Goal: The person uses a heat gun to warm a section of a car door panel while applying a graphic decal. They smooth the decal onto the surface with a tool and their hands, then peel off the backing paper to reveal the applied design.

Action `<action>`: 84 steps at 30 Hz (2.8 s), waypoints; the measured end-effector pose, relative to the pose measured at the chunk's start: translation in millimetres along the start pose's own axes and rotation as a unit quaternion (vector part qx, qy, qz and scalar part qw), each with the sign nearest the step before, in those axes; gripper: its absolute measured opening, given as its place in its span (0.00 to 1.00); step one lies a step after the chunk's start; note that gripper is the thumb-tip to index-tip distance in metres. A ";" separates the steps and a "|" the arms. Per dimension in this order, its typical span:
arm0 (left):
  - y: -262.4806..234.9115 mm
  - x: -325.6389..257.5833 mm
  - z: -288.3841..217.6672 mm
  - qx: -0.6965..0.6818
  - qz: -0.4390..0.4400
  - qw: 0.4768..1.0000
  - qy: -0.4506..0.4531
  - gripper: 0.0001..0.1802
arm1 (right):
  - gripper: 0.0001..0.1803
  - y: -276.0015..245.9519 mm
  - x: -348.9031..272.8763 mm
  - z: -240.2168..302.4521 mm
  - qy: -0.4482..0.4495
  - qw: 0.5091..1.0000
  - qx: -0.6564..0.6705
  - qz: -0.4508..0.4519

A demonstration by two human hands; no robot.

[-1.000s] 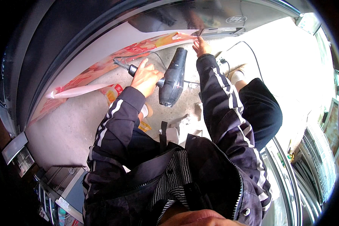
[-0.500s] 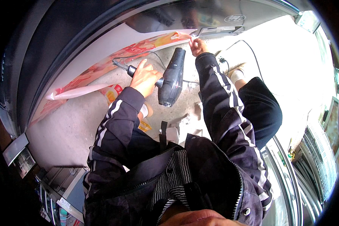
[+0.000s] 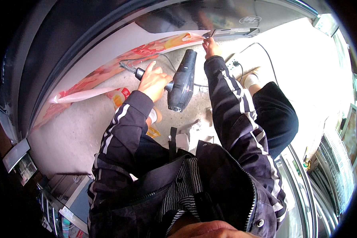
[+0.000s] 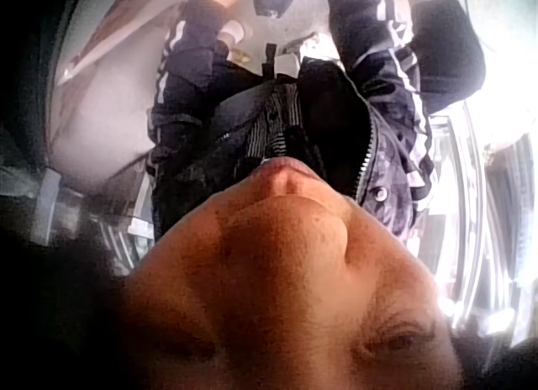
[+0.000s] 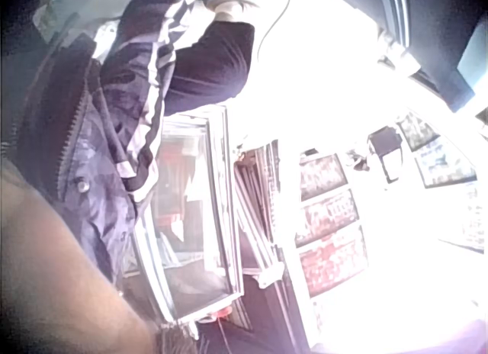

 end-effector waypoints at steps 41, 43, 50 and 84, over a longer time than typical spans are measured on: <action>-1.1 1.8 1.4 -0.010 0.010 1.000 -0.001 0.21 | 0.08 -28.4 13.8 10.9 -0.107 0.983 -0.114 -0.093; -0.3 1.6 2.0 -0.015 0.011 1.000 -0.001 0.21 | 0.08 -28.6 16.8 13.6 -0.116 0.976 -0.153 -0.100; 0.5 6.3 -0.7 -0.010 0.003 1.000 0.007 0.21 | 0.09 -30.7 33.3 17.3 -0.148 0.962 -0.203 -0.103; -1.5 -0.3 3.9 -0.014 -0.015 1.000 -0.003 0.16 | 0.23 -39.1 9.8 -17.1 0.081 0.993 -0.059 -0.061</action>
Point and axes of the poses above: each hand's wrist, its own x-axis towards the middle knuckle, its own y-axis out of the palm, z = x × y, the point moved 9 cm from there along x, towards the middle knuckle, and after that the axes turned 9 degrees about x, right-handed, at the moved point
